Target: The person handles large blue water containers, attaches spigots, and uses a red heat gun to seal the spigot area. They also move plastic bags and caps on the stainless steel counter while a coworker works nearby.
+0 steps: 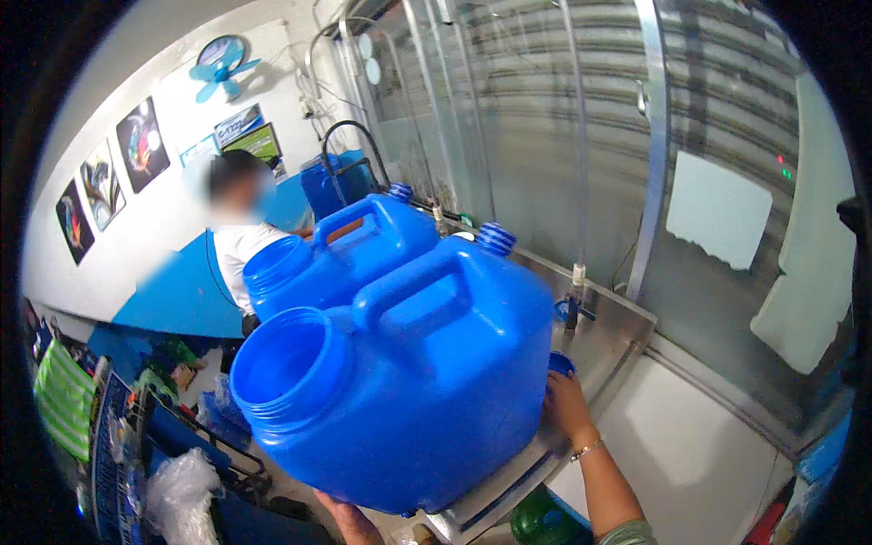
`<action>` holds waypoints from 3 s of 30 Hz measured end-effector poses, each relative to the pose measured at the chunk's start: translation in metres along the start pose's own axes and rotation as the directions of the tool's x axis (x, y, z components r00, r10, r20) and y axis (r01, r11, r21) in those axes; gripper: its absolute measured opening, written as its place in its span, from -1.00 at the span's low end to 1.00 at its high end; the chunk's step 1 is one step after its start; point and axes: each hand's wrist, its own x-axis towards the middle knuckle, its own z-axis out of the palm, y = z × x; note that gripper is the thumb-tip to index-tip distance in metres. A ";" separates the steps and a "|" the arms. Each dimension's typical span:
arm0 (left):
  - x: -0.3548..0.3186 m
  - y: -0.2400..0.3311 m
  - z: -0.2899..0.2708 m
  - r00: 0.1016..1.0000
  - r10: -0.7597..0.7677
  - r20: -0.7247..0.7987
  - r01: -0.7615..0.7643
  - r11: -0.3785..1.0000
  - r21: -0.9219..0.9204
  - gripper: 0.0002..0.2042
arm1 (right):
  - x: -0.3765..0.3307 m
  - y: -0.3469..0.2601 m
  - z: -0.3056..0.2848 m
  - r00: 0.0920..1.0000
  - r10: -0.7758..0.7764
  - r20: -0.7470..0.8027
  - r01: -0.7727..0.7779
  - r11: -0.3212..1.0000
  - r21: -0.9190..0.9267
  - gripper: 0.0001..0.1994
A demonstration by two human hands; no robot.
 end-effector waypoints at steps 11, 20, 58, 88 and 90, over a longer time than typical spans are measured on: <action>0.028 -0.121 -0.034 0.857 -0.303 0.418 0.324 0.946 0.022 -0.41 | -0.002 -0.080 -0.025 0.848 0.528 0.040 -0.172 0.202 0.964 -0.23; 0.069 -0.022 -0.011 0.660 -0.176 0.730 0.060 0.981 0.183 -0.24 | 0.017 -0.084 -0.100 0.677 0.572 -0.464 -0.010 0.637 0.771 -0.46; 0.108 -0.121 -0.221 0.446 -0.530 0.721 0.117 0.833 0.541 -0.54 | 0.338 -0.297 -0.143 0.916 0.230 0.329 -0.113 0.934 -0.338 -0.51; 0.163 -0.114 -0.178 0.555 -0.447 0.702 0.076 0.867 0.492 -0.27 | 0.232 -0.436 -0.179 0.842 0.024 0.539 0.277 0.838 -0.470 -0.53; 0.192 -0.105 -0.140 0.686 -0.168 0.707 0.012 0.975 0.220 -0.06 | 0.178 -0.475 -0.185 0.876 0.040 0.480 0.233 0.837 -0.495 -0.47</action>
